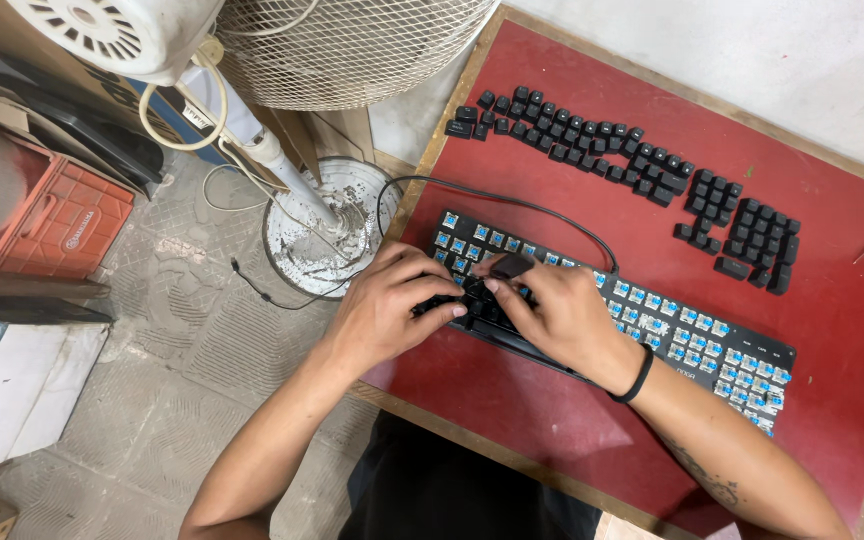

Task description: The person uses a keycap puller to remove keycaps from a mechanical keyboard. They systematically pull off each keycap and place them in rows on the red table, exposing the blue switches underneath.

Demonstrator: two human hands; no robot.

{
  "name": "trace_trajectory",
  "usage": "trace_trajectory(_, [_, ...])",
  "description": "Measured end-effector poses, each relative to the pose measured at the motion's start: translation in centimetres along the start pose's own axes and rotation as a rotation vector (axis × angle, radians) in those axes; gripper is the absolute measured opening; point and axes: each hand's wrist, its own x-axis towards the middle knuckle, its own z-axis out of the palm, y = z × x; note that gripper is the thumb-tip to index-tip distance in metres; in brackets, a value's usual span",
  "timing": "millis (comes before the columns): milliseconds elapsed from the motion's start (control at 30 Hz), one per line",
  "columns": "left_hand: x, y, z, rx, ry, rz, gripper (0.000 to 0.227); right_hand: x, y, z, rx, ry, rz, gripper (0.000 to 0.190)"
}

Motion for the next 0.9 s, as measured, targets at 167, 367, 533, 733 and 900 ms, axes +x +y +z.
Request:
trace_trajectory(167, [-0.1,-0.1,0.0,0.008,0.010,-0.002,0.012,-0.1,-0.1,0.5,0.018,-0.038,-0.144,0.015])
trace_trajectory(367, [0.2,0.2,-0.1,0.029,0.028,0.004,0.012,-0.2,-0.4,-0.5,0.127,0.077,-0.056,0.015])
trace_trajectory(533, [0.7,1.2,-0.4,0.028,0.082,0.034,0.015,0.0,0.1,-1.0,0.226,0.105,0.135,0.013])
trace_trajectory(733, [1.9,1.5,0.8,0.192,0.102,0.277,0.013,0.1,-0.6,-1.4,0.239,0.068,0.162,0.009])
trace_trajectory(900, [2.6,1.5,1.5,0.084,-0.092,0.118,0.014,-0.5,-0.2,-1.4,0.102,0.088,0.205,0.010])
